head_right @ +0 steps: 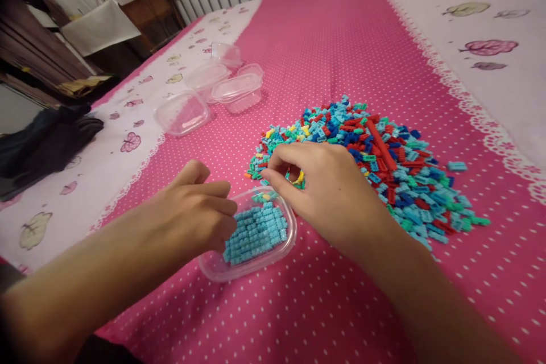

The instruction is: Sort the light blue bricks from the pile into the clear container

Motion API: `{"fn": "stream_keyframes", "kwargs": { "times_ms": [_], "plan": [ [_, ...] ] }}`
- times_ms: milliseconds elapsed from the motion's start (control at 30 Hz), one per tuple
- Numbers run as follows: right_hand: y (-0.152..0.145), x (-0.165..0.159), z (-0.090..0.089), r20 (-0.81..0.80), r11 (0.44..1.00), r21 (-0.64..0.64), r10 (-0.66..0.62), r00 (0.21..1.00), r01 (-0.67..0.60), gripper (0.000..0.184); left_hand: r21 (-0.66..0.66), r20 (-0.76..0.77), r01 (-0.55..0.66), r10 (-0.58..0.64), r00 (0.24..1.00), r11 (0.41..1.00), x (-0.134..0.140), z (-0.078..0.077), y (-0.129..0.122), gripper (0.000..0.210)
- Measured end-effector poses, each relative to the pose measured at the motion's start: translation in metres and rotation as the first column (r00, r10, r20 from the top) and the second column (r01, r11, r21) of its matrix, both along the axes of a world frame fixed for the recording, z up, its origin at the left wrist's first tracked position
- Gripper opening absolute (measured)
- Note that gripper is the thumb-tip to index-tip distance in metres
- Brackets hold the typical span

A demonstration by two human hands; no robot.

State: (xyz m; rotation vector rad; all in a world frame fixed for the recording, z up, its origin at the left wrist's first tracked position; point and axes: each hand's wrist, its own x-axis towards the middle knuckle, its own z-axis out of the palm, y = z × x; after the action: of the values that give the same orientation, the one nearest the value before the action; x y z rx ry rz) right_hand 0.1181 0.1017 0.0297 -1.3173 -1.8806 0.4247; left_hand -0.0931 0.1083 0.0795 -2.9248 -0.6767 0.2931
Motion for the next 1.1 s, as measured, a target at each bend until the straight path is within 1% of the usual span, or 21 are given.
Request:
{"fn": "stream_keyframes", "kwargs": {
  "times_ms": [67,100,133,167,200,233,300,333,367,433,500,567,633,700,767,800,867,933,1000,1067,1100],
  "plan": [
    [0.001,0.005,-0.001,0.012,1.000,-0.015,-0.016,1.000,0.016,0.018,-0.077,0.013,-0.067,0.068,0.998,0.995,-0.007,0.011,0.003,0.032],
    [0.003,0.010,-0.002,0.027,0.999,-0.028,-0.023,0.999,0.024,0.016,-0.120,0.046,-0.093,0.099,0.994,0.988,-0.011,0.016,0.006,0.028],
    [0.004,0.016,-0.003,0.050,0.999,-0.044,-0.028,0.998,0.030,0.014,-0.161,0.091,-0.116,0.131,0.987,0.980,-0.016,0.020,0.012,0.024],
    [0.005,0.023,-0.004,0.078,0.998,-0.057,-0.037,0.996,0.042,0.011,-0.178,0.182,-0.084,0.116,0.976,0.980,-0.022,0.022,0.019,0.024],
    [0.007,0.030,-0.005,0.111,0.996,-0.071,-0.054,0.992,0.062,0.008,-0.168,0.252,-0.082,0.123,0.960,0.982,-0.028,0.024,0.028,0.022],
    [0.007,0.037,-0.006,0.147,0.992,-0.083,-0.079,0.986,0.092,0.007,-0.152,0.321,-0.109,0.153,0.934,0.982,-0.034,0.023,0.037,0.022],
    [0.007,0.050,-0.005,0.208,0.983,-0.117,-0.114,0.971,0.141,0.011,-0.184,0.363,-0.172,0.229,0.903,0.968,-0.045,0.018,0.054,0.022],
    [0.007,0.055,-0.004,0.228,0.979,-0.152,-0.101,0.968,0.138,0.012,-0.209,0.347,-0.229,0.291,0.892,0.951,-0.049,0.014,0.061,0.024],
    [0.006,0.058,-0.002,0.239,0.973,-0.200,-0.062,0.969,0.111,0.011,-0.241,0.384,-0.204,0.287,0.877,0.949,-0.052,0.009,0.066,0.027],
    [0.003,0.058,0.002,0.234,0.948,-0.318,0.060,0.970,0.018,0.009,-0.329,0.356,-0.207,0.324,0.877,0.921,-0.053,0.001,0.071,0.029],
    [0.000,0.053,0.004,0.230,0.913,-0.408,0.132,0.964,-0.028,0.010,-0.398,0.331,-0.194,0.338,0.881,0.897,-0.049,-0.004,0.071,0.030],
    [-0.001,0.046,0.002,0.269,0.894,-0.448,0.138,0.953,-0.003,0.010,-0.459,0.310,-0.185,0.352,0.883,0.869,-0.042,-0.007,0.069,0.030],
    [-0.001,0.041,-0.002,0.330,0.885,-0.465,0.140,0.934,0.032,0.009,-0.528,0.267,-0.197,0.382,0.884,0.826,-0.034,-0.007,0.065,0.028],
    [-0.002,0.041,-0.008,0.389,0.882,-0.468,0.145,0.910,0.059,0.010,-0.598,0.174,-0.249,0.427,0.887,0.762,-0.027,-0.008,0.063,0.025],
    [-0.003,0.044,-0.012,0.432,0.891,-0.448,0.140,0.891,0.077,0.016,-0.630,0.088,-0.314,0.467,0.880,0.710,-0.021,-0.010,0.061,0.022],
    [-0.003,0.046,-0.013,0.445,0.897,-0.435,0.137,0.885,0.079,0.020,-0.631,0.063,-0.336,0.477,0.876,0.700,-0.018,-0.011,0.060,0.021],
    [-0.004,0.051,-0.012,0.452,0.894,-0.441,0.148,0.880,0.076,0.023,-0.613,0.069,-0.347,0.485,0.872,0.710,-0.014,-0.011,0.058,0.019],
    [-0.005,0.055,-0.008,0.438,0.870,-0.486,0.163,0.884,0.080,0.024,-0.596,0.100,-0.331,0.477,0.873,0.731,-0.012,-0.011,0.056,0.017],
    [-0.005,0.056,-0.003,0.412,0.851,-0.517,0.151,0.898,0.094,0.021,-0.603,0.097,-0.323,0.469,0.878,0.729,-0.011,-0.010,0.056,0.017],
    [-0.004,0.054,0.003,0.338,0.866,-0.493,0.106,0.935,0.080,0.017,-0.627,0.048,-0.327,0.454,0.890,0.707,-0.010,-0.009,0.057,0.020],
    [-0.003,0.052,0.005,0.268,0.880,-0.471,0.083,0.960,0.055,0.016,-0.627,0.036,-0.328,0.447,0.894,0.706,-0.010,-0.009,0.057,0.021]
  ]
}}
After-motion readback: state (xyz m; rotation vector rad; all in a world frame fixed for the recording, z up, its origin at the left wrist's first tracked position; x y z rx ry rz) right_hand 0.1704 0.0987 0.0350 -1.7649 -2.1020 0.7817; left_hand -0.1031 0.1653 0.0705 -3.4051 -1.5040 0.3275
